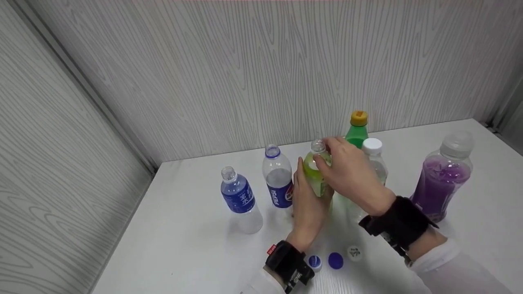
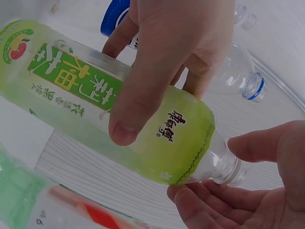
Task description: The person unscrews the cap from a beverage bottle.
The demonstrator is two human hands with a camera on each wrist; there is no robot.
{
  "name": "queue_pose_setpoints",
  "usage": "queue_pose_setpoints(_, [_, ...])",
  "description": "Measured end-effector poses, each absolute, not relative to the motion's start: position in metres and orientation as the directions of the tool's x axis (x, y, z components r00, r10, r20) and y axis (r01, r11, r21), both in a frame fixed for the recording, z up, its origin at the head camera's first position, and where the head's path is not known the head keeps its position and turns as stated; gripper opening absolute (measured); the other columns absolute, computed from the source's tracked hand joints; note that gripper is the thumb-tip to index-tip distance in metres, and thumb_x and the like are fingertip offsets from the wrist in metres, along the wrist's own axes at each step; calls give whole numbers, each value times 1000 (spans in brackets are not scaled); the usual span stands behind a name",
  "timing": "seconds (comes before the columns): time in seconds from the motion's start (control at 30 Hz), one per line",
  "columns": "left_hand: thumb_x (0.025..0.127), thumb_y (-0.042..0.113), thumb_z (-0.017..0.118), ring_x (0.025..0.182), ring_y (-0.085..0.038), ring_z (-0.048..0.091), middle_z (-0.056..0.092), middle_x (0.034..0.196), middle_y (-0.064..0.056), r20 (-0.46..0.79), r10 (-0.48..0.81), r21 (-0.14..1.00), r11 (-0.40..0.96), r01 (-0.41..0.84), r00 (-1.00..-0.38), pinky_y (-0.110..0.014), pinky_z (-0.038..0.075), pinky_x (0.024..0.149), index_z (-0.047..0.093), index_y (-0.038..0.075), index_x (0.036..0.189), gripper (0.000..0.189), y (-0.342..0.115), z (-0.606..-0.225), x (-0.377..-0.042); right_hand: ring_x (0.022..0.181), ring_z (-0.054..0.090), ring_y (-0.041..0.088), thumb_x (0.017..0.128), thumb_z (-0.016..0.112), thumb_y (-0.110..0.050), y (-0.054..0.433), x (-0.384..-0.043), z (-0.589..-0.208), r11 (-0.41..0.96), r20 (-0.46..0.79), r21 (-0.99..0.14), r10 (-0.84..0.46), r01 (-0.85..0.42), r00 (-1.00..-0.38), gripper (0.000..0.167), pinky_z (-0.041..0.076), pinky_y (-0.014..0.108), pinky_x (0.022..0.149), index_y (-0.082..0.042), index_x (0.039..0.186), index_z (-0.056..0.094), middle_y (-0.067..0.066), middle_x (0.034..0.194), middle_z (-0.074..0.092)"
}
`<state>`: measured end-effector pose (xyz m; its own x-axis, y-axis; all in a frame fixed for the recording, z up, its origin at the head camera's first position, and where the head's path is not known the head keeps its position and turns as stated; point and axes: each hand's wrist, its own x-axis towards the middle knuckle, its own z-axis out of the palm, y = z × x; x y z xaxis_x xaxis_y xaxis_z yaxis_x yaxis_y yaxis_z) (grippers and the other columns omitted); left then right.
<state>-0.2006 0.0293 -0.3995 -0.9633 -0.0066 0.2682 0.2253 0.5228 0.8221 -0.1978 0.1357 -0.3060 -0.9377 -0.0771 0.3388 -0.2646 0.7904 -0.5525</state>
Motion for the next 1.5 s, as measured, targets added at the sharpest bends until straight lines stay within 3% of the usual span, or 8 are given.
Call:
queue_pose_setpoints(0.6, [98,32,75,161,-34,33,25,175,-14,276,2,837,491,242,-961,-54,36,129,7,9,169,101,27,-394,-200,123,68,43,105,61,-20,133,-201,-303,786,318,-552,-109,-278,-942,46,60,56,101,8,141,57,29,136,65])
queue_pose_setpoints(0.8, [96,32,76,162,-34,32,24,175,-14,328,-2,816,505,282,-945,-54,34,130,11,8,168,100,30,-387,-194,122,68,44,103,64,-21,137,-193,-297,794,392,-520,-105,-314,-914,48,60,56,100,8,142,56,28,135,66])
queue_pose_setpoints(1.23, [94,29,80,161,-35,30,27,173,-14,582,77,631,585,509,-810,-53,39,127,21,7,165,95,28,-383,-168,114,71,39,97,75,-15,170,-156,-283,749,652,-443,-107,-492,-750,45,62,58,93,-3,139,66,18,133,69])
queue_pose_setpoints(1.5, [97,32,76,156,-32,40,35,169,-15,650,137,574,555,602,-747,-42,46,122,30,5,162,84,28,-387,-159,125,64,40,95,77,-12,197,-149,-291,738,678,-466,-57,-488,-733,47,52,64,104,-6,140,65,19,135,66])
